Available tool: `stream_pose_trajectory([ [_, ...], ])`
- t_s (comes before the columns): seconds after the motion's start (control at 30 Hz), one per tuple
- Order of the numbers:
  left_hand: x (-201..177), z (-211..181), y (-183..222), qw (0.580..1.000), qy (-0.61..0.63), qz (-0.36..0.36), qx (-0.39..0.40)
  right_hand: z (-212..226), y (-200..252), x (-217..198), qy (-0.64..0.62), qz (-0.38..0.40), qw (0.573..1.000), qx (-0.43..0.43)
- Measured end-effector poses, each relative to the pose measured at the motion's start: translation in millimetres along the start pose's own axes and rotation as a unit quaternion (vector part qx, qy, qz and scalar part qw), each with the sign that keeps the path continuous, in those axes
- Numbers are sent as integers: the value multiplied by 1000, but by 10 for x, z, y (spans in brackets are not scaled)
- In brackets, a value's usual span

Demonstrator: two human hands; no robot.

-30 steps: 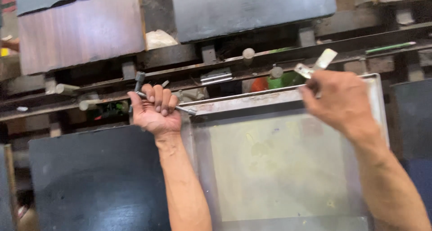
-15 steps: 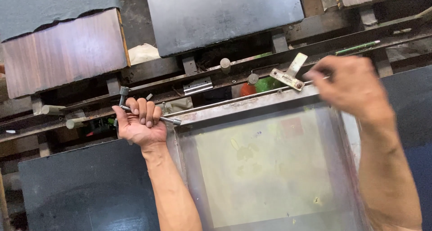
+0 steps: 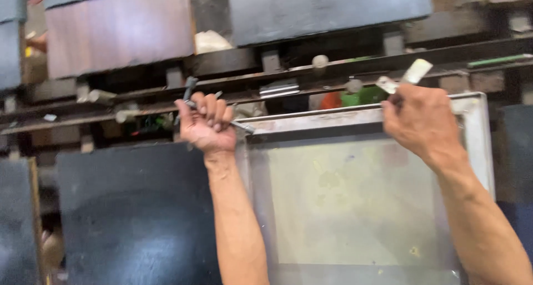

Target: Aligning and securing a screen printing frame onto a rail system using a T-handle socket wrench.

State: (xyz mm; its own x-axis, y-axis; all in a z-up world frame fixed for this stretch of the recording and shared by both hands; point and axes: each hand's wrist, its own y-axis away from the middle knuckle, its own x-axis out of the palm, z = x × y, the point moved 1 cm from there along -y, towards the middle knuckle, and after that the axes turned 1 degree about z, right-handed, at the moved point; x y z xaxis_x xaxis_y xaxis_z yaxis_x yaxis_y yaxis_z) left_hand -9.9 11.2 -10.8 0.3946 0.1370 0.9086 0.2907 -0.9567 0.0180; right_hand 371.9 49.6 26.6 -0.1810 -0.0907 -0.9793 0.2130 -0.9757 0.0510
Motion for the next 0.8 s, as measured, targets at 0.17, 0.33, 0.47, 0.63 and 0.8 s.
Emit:
stream_pose_trajectory([
  [0.17, -155, -109, 35, 916, 400, -4, 6, -374, -30, 183, 7, 49, 998, 30],
  [0.33, -198, -223, 95, 882, 468, 31, 43, -326, 15, 353, -42, 34, 997, 56],
  [0.47, -239, -215, 76, 893, 447, 23, 54, -443, 56, 426, -98, 23, 995, 24],
  [0.63, -197, -197, 67, 911, 406, 42, 58, -247, 12, 335, -135, 19, 989, 54],
  [0.8, -150, -154, 65, 922, 382, 53, 29, -270, -19, 127, 2, 19, 999, 29],
])
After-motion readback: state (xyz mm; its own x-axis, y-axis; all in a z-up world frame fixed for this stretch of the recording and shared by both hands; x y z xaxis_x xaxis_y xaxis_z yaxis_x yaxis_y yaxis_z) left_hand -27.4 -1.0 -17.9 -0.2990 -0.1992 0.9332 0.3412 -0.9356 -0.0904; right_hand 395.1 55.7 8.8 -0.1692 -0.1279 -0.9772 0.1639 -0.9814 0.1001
